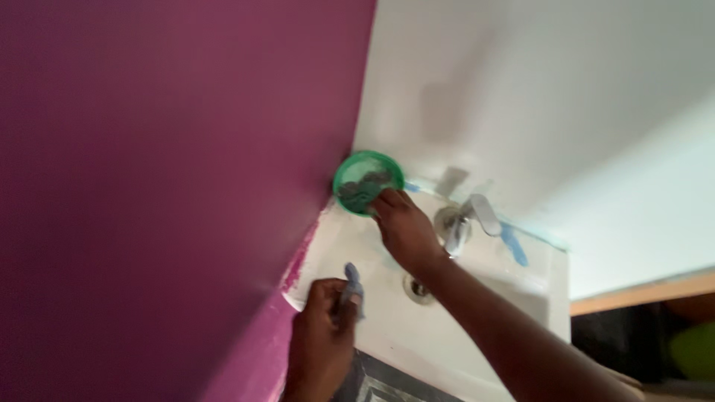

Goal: The person cleans the surface and basin of a small pedestal sink by hand using a cloth.

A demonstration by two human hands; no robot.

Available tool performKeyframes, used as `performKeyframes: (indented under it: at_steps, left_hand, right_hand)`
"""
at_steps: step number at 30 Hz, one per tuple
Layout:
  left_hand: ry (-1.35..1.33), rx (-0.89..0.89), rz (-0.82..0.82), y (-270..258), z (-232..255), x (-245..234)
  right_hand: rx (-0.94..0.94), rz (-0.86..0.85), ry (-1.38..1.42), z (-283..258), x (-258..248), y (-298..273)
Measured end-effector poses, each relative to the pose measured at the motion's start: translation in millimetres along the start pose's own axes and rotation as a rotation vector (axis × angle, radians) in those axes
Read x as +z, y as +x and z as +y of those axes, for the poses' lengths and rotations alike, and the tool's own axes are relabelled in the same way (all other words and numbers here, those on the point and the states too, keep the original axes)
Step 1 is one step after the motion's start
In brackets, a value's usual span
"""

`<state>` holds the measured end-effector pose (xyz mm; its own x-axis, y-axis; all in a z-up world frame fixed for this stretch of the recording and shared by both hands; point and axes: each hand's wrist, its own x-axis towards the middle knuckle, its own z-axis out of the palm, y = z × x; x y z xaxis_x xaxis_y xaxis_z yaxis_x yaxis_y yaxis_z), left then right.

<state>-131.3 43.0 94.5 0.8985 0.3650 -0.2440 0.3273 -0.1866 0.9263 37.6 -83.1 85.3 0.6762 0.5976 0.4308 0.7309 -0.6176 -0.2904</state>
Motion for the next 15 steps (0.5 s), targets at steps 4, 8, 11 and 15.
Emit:
performKeyframes:
  at_steps: [4, 8, 11, 15]
  left_hand:
    - [0.04, -0.062, -0.06, 13, 7, -2]
    - [0.045, -0.063, -0.072, 10, 19, -1]
    - [0.078, -0.084, -0.095, 8, 23, 7]
    - [0.077, -0.046, -0.069, 5, 18, 21]
  right_hand:
    - [0.263, 0.253, 0.29, -32, -10, -58]
    - [1.196, 0.184, 1.033, -32, -10, -93]
    - [1.451, 0.473, 1.563, 14, 8, -100]
    - [1.393, 0.805, 2.08, 78, 50, -96]
